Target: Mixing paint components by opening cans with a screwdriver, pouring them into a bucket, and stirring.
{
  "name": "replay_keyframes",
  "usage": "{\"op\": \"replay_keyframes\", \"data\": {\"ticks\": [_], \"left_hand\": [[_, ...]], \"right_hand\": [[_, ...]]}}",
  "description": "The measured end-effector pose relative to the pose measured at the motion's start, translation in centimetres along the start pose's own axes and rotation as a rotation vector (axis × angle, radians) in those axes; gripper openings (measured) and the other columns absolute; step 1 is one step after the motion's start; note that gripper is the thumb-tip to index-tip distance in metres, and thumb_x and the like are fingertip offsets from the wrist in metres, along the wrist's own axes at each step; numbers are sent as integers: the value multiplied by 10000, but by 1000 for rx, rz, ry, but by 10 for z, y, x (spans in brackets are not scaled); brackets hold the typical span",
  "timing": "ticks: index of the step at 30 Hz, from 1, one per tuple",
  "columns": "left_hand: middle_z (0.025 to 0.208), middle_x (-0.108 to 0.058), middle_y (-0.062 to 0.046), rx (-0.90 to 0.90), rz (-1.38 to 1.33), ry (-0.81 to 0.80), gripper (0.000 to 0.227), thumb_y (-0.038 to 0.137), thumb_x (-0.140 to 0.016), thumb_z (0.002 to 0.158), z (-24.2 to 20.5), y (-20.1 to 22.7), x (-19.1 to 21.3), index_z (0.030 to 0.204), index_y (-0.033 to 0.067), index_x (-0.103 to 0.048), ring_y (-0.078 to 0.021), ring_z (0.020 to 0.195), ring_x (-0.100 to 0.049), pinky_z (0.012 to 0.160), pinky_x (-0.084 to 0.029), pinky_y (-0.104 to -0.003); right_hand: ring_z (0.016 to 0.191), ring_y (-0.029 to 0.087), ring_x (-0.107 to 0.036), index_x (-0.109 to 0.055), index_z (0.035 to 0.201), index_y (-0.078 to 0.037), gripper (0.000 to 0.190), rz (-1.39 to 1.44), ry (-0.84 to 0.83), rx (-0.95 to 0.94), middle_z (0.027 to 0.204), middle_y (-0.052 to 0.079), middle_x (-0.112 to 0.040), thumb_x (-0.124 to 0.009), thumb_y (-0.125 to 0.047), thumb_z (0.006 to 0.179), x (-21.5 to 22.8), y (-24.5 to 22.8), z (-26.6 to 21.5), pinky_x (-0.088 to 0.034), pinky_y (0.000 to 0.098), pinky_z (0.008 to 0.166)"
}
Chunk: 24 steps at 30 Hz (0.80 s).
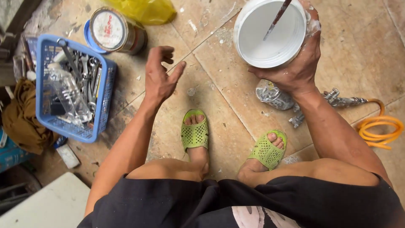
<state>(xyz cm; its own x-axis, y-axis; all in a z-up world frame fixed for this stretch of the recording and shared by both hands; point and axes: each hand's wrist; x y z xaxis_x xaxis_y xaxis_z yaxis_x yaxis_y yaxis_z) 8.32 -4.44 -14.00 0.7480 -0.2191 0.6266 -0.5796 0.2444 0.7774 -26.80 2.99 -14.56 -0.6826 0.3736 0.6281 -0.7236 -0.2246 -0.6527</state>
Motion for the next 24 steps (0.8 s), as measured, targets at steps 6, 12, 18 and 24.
{"op": "replay_keyframes", "data": {"ticks": [6, 12, 18, 24], "left_hand": [[1071, -481, -102, 86, 191, 459, 508, 483, -680, 993, -22, -58, 28, 1182, 64, -463, -215, 925, -492, 791, -451, -350], [1581, -294, -228, 294, 163, 526, 1161, 508, -1000, 880, -23, -146, 53, 1564, 33, -191, -355, 1525, -325, 1309, -264, -442], [1598, -350, -169, 219, 386, 450, 1130, 747, -895, 881, 10, -143, 69, 1562, 118, -249, -374, 1544, -283, 1249, -367, -570], [1353, -586, -185, 341, 685, 209, 953, 745, -919, 811, 53, -159, 77, 1348, 62, -528, -400, 1247, -510, 1053, -332, -536]], "right_hand": [[1507, 429, -461, -244, 1563, -3, 1314, 138, -135, -76, 1595, 248, -433, -1076, -480, 665, -22, -17, 16, -341, 486, 1288], [1397, 471, -518, -259, 1549, 27, 1225, 206, -262, -6, 1519, 298, -477, -1037, -395, 702, -42, -13, 9, -445, 556, 1199], [1403, 463, -476, -236, 1530, 16, 1250, 199, -431, -88, 1542, 277, -425, -997, -359, 613, -40, -16, 4, -409, 566, 1153], [1422, 439, -377, -177, 1540, 25, 1234, 339, -607, -101, 1497, 282, -354, -936, -237, 602, -27, -29, 20, -293, 550, 1216]]}}
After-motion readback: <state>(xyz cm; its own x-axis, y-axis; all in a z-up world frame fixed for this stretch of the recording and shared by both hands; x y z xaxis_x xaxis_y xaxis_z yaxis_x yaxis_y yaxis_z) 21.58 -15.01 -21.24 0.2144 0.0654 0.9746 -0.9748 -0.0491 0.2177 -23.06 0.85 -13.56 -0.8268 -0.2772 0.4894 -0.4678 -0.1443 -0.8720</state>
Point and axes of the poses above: each hand's wrist, its own z-axis towards the middle knuckle, its own x-axis out of the back of the hand, y = z × x
